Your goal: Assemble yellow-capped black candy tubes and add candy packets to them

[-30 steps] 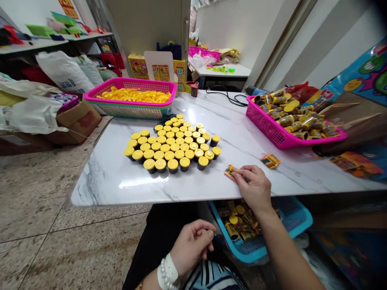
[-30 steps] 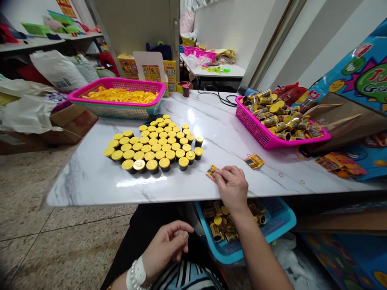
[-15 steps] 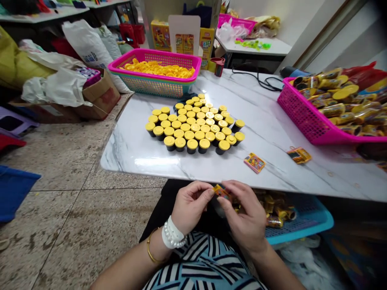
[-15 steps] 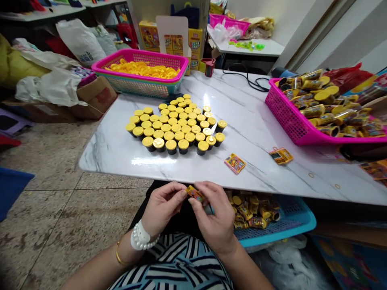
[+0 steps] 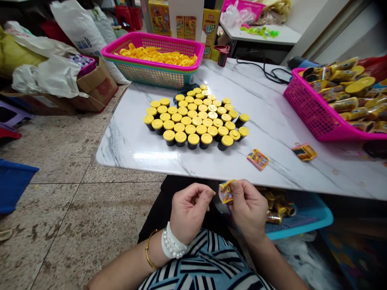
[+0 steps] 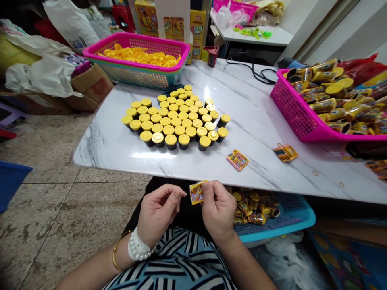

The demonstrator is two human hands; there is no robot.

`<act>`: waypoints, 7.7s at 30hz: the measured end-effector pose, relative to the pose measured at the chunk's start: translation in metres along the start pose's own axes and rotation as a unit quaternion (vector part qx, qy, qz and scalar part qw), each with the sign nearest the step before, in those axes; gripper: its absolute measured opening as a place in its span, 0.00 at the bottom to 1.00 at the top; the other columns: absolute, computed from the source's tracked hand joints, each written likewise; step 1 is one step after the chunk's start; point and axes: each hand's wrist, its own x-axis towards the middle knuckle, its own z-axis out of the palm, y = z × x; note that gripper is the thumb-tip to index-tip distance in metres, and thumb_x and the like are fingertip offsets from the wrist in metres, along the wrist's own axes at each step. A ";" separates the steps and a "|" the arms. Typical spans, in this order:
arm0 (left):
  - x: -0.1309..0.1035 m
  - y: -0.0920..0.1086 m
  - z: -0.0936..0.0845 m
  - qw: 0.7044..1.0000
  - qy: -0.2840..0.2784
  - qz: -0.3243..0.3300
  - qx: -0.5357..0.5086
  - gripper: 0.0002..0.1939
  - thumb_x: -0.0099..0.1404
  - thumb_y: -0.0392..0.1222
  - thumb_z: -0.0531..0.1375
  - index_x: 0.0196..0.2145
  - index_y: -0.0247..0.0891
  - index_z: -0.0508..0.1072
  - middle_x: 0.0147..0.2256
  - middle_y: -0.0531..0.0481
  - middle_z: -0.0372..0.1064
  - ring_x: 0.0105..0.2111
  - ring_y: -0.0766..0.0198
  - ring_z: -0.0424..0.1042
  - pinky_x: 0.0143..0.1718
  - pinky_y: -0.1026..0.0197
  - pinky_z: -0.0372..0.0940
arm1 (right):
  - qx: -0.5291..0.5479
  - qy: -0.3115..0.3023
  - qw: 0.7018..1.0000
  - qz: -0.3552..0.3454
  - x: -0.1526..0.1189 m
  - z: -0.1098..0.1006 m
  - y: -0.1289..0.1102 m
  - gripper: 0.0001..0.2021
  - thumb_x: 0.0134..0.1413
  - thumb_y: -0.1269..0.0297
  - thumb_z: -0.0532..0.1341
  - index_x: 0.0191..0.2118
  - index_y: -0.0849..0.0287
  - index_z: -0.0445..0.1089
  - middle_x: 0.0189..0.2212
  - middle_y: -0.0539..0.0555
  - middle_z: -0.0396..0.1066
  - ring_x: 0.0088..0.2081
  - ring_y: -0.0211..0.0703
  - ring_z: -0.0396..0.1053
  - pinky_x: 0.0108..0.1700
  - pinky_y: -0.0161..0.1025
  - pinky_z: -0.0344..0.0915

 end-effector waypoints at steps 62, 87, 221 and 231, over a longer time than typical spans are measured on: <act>0.024 0.005 -0.009 0.914 -0.008 -0.229 -0.335 0.16 0.53 0.44 0.71 0.33 0.33 0.69 0.23 0.54 0.70 0.11 0.79 0.56 0.11 0.73 0.37 | -0.047 -0.002 0.979 -0.198 0.013 -0.025 -0.029 0.19 0.49 0.73 0.67 0.48 0.53 0.73 0.41 0.55 0.69 0.41 0.46 0.69 0.39 0.43 0.70; 0.025 0.008 -0.001 0.886 -0.038 -0.247 -0.391 0.15 0.51 0.42 0.72 0.28 0.31 0.71 0.22 0.56 0.65 0.14 0.82 0.52 0.12 0.74 0.39 | 0.168 -0.046 0.980 0.099 0.011 -0.020 -0.029 0.09 0.54 0.62 0.65 0.42 0.57 0.76 0.40 0.55 0.77 0.40 0.45 0.77 0.43 0.38 0.74; 0.012 0.005 -0.002 0.998 -0.054 -0.028 -0.016 0.12 0.60 0.47 0.65 0.28 0.34 0.75 0.24 0.53 0.67 0.24 0.70 0.63 0.27 0.67 0.60 | 0.084 -0.152 0.983 0.059 -0.003 -0.012 -0.008 0.13 0.62 0.56 0.59 0.31 0.59 0.70 0.20 0.48 0.66 0.21 0.34 0.63 0.22 0.31 0.61; -0.008 0.009 -0.008 0.988 0.050 0.116 0.093 0.09 0.65 0.43 0.62 0.33 0.38 0.80 0.24 0.49 0.70 0.24 0.67 0.66 0.26 0.65 0.60 | 0.078 -0.043 0.995 0.042 -0.012 0.008 -0.005 0.17 0.63 0.57 0.58 0.24 0.59 0.67 0.16 0.46 0.61 0.18 0.33 0.57 0.21 0.31 0.55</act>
